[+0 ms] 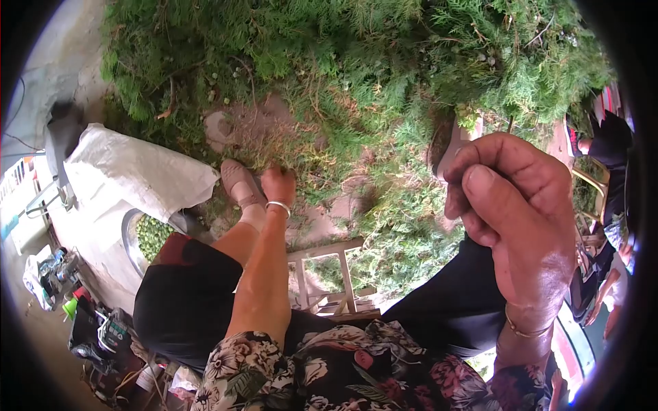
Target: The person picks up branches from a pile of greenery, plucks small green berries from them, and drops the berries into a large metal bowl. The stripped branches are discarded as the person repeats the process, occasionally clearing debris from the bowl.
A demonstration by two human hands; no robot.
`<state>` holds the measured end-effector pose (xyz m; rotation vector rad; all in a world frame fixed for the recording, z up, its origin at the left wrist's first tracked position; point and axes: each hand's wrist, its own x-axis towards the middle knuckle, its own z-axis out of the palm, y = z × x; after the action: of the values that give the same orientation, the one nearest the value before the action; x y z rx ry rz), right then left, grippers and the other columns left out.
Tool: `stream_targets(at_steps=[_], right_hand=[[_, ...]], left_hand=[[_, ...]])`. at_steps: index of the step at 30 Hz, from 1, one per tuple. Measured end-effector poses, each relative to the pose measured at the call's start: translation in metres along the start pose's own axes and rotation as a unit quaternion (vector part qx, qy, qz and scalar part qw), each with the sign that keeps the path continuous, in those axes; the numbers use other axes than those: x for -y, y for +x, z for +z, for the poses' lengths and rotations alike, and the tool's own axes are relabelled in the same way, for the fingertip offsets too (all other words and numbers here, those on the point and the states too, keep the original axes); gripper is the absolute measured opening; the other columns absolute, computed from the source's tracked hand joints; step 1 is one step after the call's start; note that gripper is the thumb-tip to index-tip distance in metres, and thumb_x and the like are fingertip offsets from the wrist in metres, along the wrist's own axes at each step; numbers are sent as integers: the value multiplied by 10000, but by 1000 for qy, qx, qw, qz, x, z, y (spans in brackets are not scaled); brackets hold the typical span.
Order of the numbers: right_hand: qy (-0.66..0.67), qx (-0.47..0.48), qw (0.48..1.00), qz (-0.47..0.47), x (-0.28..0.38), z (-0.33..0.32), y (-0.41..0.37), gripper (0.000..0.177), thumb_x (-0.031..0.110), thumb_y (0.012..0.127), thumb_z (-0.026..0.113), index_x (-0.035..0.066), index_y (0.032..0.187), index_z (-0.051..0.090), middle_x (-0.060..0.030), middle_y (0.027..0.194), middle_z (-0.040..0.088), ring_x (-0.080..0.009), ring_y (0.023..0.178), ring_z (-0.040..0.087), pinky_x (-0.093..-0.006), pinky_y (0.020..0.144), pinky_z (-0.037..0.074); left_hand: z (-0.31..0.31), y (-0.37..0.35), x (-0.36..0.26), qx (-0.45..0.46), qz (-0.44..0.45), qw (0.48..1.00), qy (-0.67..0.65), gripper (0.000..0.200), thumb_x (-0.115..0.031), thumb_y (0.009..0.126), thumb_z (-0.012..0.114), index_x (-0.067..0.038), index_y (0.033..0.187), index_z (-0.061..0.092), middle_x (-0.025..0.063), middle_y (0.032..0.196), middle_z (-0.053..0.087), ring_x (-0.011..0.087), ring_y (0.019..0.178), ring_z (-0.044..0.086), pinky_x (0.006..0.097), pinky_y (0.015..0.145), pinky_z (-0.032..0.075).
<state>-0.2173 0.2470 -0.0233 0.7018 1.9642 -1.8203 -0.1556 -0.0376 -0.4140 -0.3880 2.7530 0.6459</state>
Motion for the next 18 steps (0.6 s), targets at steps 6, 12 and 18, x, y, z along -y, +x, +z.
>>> stream_targets(at_steps=[6, 12, 18], right_hand=[[108, -8, 994, -9, -4, -10, 0, 220, 179, 917, 535, -27, 912, 609, -104, 772, 629, -107, 632, 551, -211, 551, 432], [93, 24, 994, -60, -9, -16, 1, 328, 267, 951, 512, -31, 909, 642, -119, 864, 664, -194, 790, 629, -310, 717, 515], [20, 53, 997, -58, -12, -15, 0, 392, 292, 937, 534, -63, 853, 676, -69, 728, 660, -111, 743, 590, -249, 647, 458]], left_hand=[[-62, 7, -88, 301, -184, 558, -751, 131, -33, 817, 513, -5, 913, 597, 166, 900, 627, 213, 695, 566, 307, 520, 449], [-116, -21, -205, 365, -94, 433, -819, 160, -87, 846, 547, 29, 952, 577, 202, 959, 618, 252, 771, 610, 336, 575, 520], [-150, -66, -270, 388, -166, 356, -833, 217, -165, 893, 527, 16, 1001, 581, 198, 931, 641, 294, 807, 648, 381, 635, 586]])
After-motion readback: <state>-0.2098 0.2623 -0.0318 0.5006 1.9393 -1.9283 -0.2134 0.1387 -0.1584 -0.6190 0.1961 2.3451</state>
